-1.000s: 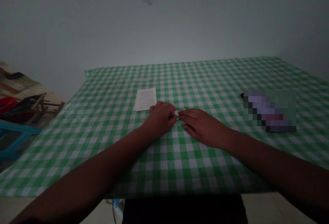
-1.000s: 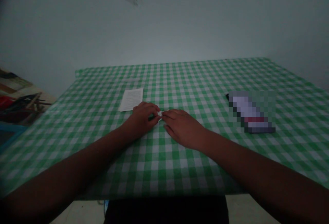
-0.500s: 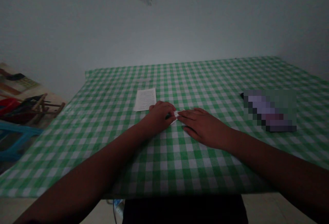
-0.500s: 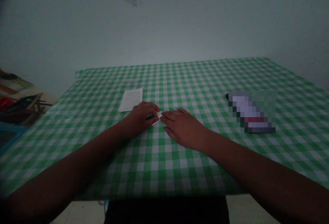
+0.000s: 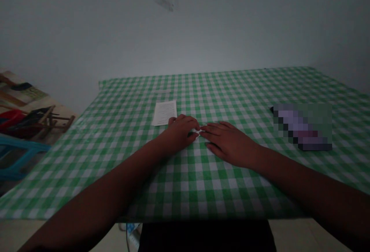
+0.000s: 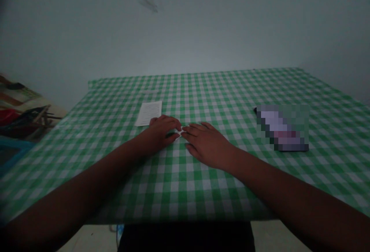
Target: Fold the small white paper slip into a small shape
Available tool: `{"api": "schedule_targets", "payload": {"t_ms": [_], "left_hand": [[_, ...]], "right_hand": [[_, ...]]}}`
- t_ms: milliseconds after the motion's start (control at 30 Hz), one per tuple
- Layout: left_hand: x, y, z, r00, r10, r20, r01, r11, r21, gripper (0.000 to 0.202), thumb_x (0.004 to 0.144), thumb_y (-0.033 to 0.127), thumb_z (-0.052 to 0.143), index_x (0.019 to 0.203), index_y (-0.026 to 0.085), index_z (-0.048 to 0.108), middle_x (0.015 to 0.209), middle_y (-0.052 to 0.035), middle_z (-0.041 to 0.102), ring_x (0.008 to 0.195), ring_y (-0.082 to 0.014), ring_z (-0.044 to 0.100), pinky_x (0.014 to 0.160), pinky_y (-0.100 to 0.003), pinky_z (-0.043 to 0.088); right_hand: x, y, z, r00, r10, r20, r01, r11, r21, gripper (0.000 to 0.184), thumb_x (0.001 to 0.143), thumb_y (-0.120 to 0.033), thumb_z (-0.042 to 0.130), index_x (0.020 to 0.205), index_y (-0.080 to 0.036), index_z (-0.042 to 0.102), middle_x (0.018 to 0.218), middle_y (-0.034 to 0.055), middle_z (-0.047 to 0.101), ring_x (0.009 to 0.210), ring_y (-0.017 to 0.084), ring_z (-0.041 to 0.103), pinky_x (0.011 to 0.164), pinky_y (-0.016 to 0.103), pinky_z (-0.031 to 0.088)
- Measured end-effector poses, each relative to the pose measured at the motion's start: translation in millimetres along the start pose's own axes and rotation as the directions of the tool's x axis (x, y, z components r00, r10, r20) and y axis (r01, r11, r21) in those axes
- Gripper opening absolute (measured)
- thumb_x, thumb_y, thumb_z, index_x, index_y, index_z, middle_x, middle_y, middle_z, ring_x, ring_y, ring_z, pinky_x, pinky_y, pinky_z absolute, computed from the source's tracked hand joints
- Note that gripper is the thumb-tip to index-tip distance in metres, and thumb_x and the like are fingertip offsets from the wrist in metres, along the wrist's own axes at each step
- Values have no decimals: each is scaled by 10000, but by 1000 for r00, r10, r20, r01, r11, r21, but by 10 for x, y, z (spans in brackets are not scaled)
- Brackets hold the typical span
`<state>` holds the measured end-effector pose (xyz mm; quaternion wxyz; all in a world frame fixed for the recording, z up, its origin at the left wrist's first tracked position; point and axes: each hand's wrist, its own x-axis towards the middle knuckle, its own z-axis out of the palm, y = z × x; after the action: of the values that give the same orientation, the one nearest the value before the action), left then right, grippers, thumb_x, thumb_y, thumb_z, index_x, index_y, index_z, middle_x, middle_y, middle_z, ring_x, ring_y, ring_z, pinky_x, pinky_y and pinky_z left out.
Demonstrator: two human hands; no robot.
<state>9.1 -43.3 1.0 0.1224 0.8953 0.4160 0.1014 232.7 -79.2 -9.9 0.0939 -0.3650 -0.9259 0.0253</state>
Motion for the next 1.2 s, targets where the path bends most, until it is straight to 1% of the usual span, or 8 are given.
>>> {"api": "schedule_targets", "payload": {"t_ms": [233, 433, 633, 767, 933, 1067, 1133, 1200], "left_hand": [[-27, -49, -92, 994, 36, 98, -36, 999, 5, 241, 900, 277, 589, 1139, 289, 601, 1330, -21, 581, 1228, -257, 467, 986, -475, 316], [-51, -83, -150, 987, 48, 154, -46, 999, -17, 295, 901, 274, 586, 1193, 312, 582, 1388, -4, 545, 1262, -258, 451, 1010, -484, 317], [-74, -112, -226, 974, 45, 222, -39, 999, -33, 389, 883, 246, 582, 1261, 341, 575, 1458, -5, 500, 1320, -281, 421, 1050, -521, 309], [-87, -91, -220, 980, 66, 185, -55, 996, -64, 395, 858, 248, 596, 1244, 334, 605, 1454, -17, 511, 1324, -285, 425, 1071, -535, 279], [-15, -7, -74, 999, -9, 47, 13, 997, -77, 185, 921, 374, 576, 1038, 278, 682, 1285, -15, 623, 1203, -251, 517, 1006, -482, 315], [53, 33, 53, 999, -27, -43, 25, 999, -35, 131, 904, 368, 625, 930, 250, 677, 1167, -4, 657, 1139, -236, 538, 969, -457, 308], [64, 38, 70, 998, -32, -53, 30, 999, -26, 128, 897, 373, 638, 927, 253, 674, 1155, 2, 658, 1142, -237, 530, 958, -452, 309], [61, 36, 56, 998, -41, -40, 40, 999, -33, 115, 897, 363, 635, 934, 260, 671, 1169, 7, 654, 1154, -236, 523, 959, -454, 311]], "right_hand": [[-39, 0, -51, 989, 150, 4, -149, 985, -89, 416, 975, -432, 451, 1341, -298, 594, 1483, 91, 493, 1411, 402, 331, 1058, 617, 367], [-57, 122, -71, 966, 257, 3, -255, 957, -139, 393, 968, -432, 462, 1313, -329, 622, 1468, 117, 500, 1376, 422, 378, 1005, 629, 396], [-44, 145, -101, 960, 279, -4, -278, 954, -114, 385, 955, -422, 487, 1297, -326, 634, 1425, 115, 540, 1332, 413, 425, 963, 625, 427], [-23, 169, -113, 951, 307, -22, -308, 946, -99, 385, 937, -407, 511, 1265, -268, 660, 1383, 138, 565, 1294, 409, 451, 937, 605, 449], [18, 226, -65, 958, 280, -58, -282, 959, -33, 355, 940, -375, 499, 1194, -220, 691, 1312, 133, 608, 1220, 360, 505, 943, 561, 458], [32, 181, -18, 978, 185, -98, -183, 983, 31, 378, 946, -327, 490, 1258, -179, 644, 1316, 138, 597, 1217, 316, 500, 992, 513, 440], [26, 134, -5, 989, 119, -90, -115, 992, 44, 377, 950, -316, 487, 1279, -200, 631, 1363, 125, 570, 1250, 309, 475, 1010, 504, 429], [15, 101, -2, 993, 99, -67, -96, 995, 39, 366, 957, -316, 476, 1275, -232, 636, 1401, 109, 548, 1278, 314, 451, 1005, 512, 428]]}}
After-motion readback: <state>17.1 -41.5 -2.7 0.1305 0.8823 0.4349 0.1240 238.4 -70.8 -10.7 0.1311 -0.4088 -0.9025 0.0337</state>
